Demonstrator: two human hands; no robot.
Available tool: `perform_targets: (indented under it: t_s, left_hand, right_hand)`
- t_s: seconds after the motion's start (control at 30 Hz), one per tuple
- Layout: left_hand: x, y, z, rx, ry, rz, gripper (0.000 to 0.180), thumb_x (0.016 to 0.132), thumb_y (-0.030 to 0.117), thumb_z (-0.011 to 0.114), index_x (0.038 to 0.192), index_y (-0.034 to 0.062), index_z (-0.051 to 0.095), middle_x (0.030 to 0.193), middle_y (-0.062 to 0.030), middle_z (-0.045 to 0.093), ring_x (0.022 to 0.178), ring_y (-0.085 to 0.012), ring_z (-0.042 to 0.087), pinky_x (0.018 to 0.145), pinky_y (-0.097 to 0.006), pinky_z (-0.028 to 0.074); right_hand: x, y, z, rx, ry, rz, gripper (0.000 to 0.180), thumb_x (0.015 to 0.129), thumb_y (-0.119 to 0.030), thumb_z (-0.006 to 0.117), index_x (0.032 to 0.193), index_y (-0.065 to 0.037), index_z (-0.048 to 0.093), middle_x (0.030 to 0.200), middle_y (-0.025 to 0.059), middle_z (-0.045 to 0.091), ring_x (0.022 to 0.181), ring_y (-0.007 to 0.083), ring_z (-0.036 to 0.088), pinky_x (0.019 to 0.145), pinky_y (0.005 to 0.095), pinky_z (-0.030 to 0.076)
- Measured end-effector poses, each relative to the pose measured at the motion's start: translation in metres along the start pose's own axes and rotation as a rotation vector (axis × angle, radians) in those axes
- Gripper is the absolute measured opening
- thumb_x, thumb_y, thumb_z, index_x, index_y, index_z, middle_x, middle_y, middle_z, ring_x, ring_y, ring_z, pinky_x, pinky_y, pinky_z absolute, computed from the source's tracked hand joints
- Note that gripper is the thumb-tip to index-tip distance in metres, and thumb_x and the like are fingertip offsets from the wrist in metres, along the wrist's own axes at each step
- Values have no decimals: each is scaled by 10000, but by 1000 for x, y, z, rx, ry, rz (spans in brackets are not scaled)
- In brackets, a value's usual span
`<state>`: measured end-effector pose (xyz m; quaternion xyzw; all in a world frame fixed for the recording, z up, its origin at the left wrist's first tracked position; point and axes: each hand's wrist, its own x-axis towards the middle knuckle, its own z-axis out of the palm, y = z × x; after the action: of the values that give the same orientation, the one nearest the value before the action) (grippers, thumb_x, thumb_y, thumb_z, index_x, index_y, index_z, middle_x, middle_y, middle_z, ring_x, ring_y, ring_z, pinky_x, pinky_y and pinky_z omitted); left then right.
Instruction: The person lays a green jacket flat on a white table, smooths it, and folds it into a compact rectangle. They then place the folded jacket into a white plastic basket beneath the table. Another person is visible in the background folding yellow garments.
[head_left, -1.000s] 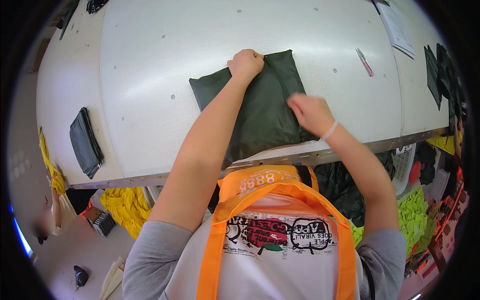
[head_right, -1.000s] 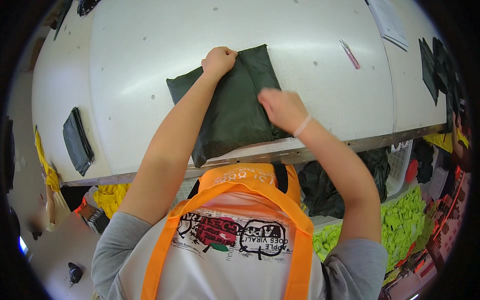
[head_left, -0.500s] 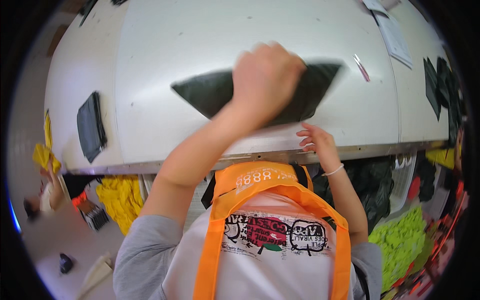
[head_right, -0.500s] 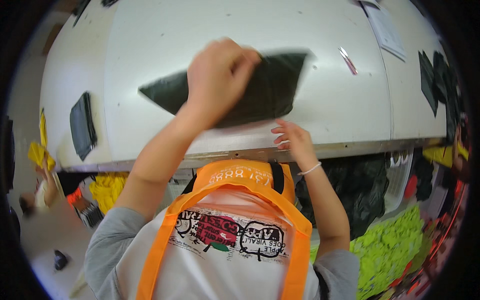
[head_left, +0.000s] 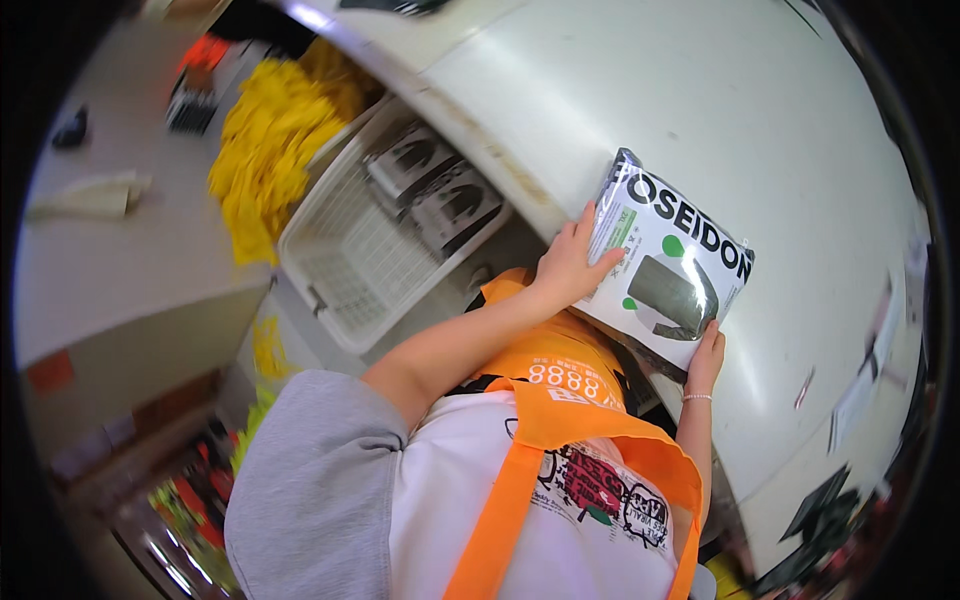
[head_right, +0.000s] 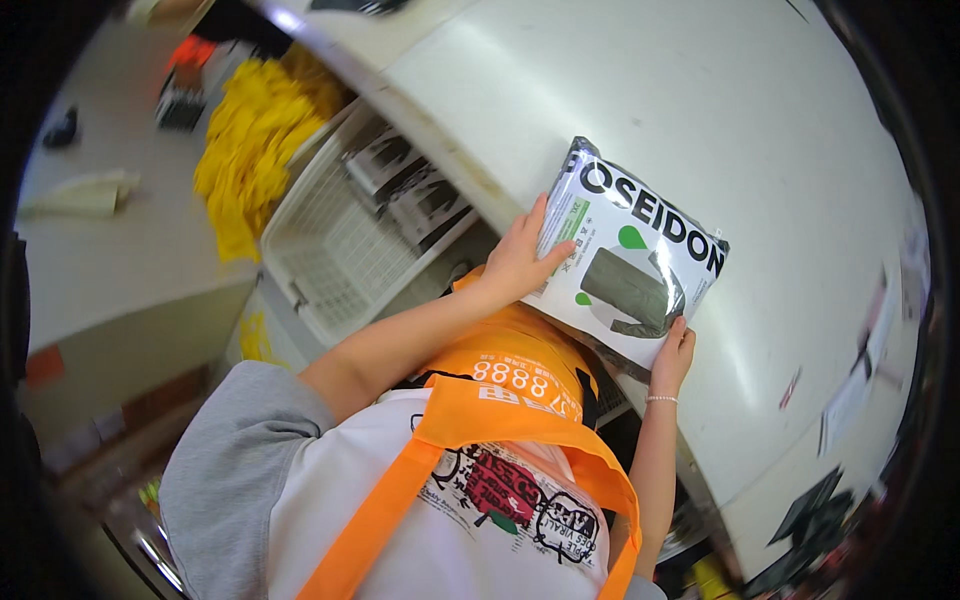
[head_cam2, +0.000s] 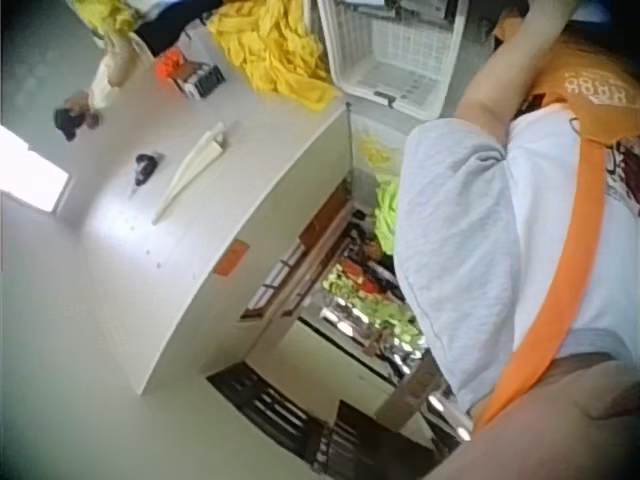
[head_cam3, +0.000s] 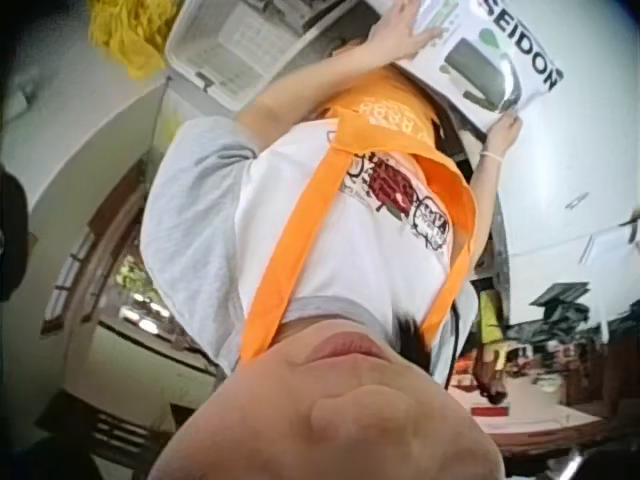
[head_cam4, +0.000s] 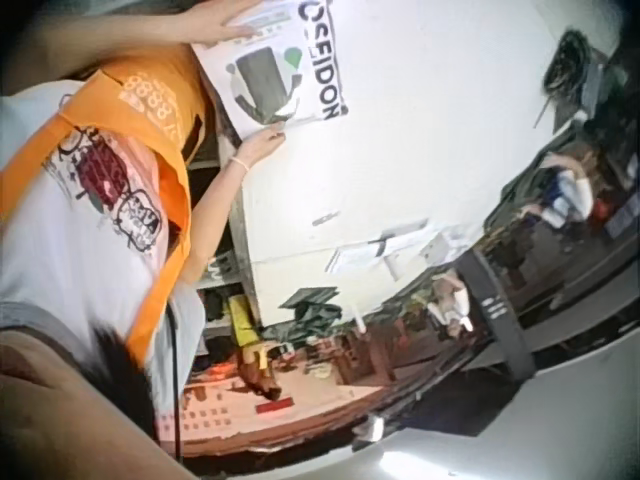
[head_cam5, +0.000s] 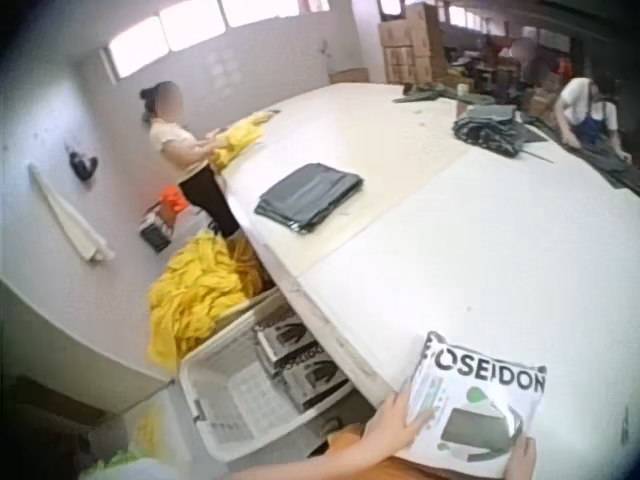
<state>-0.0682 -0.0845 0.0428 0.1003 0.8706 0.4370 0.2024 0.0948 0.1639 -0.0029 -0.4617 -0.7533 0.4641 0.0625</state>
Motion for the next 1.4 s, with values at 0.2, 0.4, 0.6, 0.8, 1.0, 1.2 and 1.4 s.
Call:
perform_targets:
  t_s: [0.2,0.4,0.6,0.8,1.0,1.2,1.4]
  left_hand:
    - [-101,-19,-61,-259,382,-216,772,880,342,591,1449,26,177,1350,-258,426,1195,-338,494,978,-361,389]
    - [-186,-34,-50,-272,767,-526,681,884,320,593,1403,-6,296,1292,-223,501,1155,-289,529,954,-340,408]
    - [-240,-126,-94,-389,834,-776,650,871,366,597,1344,-28,390,1200,-238,564,1109,-317,559,925,-351,430]
    - [-257,-268,-189,-278,875,-959,807,825,542,584,1365,-18,371,1237,-293,521,1148,-382,526,943,-389,426]
    - [-268,-297,-295,-124,1029,-980,765,857,535,541,1354,-26,388,1262,-241,524,1189,-344,495,979,-386,386]
    - [-293,-348,-263,-307,982,-944,461,907,368,551,1151,-22,587,1073,-161,640,1006,-236,593,869,-337,445]
    - [-207,-328,-202,-333,648,-823,397,900,322,574,1109,-14,614,1031,-113,657,953,-193,603,849,-317,451]
  right_hand:
    - [-36,-118,15,-212,-497,-326,477,904,-388,547,1115,37,503,1011,221,599,927,300,579,844,358,440]
    - [-46,-158,52,-256,-984,-490,841,780,-372,705,1362,78,298,1250,306,495,1128,383,533,933,374,432]
    - [-116,-158,172,-495,-1086,-598,859,785,-492,650,1340,88,345,1164,318,551,1079,398,564,911,385,452]
    - [-181,-192,315,-610,-1239,-655,946,819,-559,556,1375,126,216,1146,346,541,1069,435,550,924,411,438]
    - [-208,-211,377,-953,-1359,-699,853,853,-468,561,1401,82,207,1182,322,534,1091,417,541,930,421,445]
    - [-215,-127,324,-890,-1511,-605,565,871,-360,568,1286,10,464,1216,254,543,1127,379,520,954,418,423]
    - [-170,-52,225,-869,-1235,-308,443,873,-318,558,1191,-9,551,1106,222,614,1062,371,563,926,408,443]
